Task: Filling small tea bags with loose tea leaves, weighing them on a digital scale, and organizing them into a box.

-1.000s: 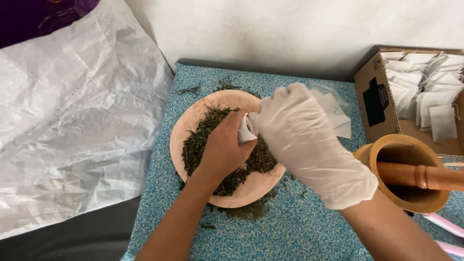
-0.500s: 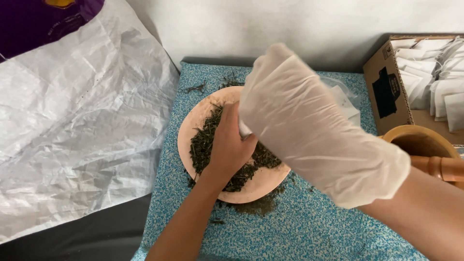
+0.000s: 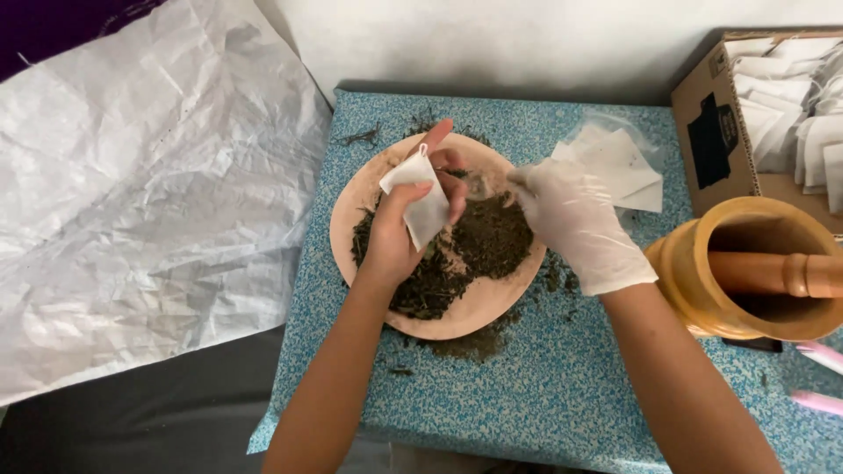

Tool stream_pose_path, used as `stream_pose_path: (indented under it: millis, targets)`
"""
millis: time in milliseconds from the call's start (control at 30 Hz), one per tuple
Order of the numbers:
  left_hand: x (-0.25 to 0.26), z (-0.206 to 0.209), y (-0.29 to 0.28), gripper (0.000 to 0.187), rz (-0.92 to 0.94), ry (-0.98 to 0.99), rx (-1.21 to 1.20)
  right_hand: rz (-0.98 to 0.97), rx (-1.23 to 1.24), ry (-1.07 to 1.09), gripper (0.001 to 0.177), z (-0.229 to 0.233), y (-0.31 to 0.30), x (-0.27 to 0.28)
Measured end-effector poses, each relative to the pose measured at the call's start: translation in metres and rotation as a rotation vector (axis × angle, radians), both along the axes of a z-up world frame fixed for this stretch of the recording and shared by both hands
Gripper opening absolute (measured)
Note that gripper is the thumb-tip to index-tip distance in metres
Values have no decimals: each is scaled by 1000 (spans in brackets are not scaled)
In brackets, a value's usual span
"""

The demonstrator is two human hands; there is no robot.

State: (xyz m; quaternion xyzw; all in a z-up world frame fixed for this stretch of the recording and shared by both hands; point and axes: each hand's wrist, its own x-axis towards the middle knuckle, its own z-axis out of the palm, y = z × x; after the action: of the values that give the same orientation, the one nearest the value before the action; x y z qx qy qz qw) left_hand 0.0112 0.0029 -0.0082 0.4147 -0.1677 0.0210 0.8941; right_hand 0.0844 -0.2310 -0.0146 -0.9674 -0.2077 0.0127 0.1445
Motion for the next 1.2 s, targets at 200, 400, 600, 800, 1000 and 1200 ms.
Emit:
stream_pose_path:
  millis: [200, 400, 600, 800, 1000, 1200]
  targets:
    - [-21, 29, -9, 93, -66, -127, 315, 123, 645, 37, 36, 65, -1, -58]
    - [-64, 73, -46, 75, -83, -180, 551, -34, 1162, 570, 55, 56, -17, -145]
    - [-125, 104, -111, 38, 122, -213, 1069, -224, 965, 463, 19, 62, -101, -223]
    - [-159, 52, -182, 27, -132, 31, 1172, -513, 1006, 437, 33, 29, -198, -298]
    - [-150, 36, -237, 29, -287, 86, 1090, -504, 826, -15, 26, 14, -262, -305]
    - [-140, 30, -248, 23, -270, 42, 1130, -457, -188, -519, 55, 4, -287, -228]
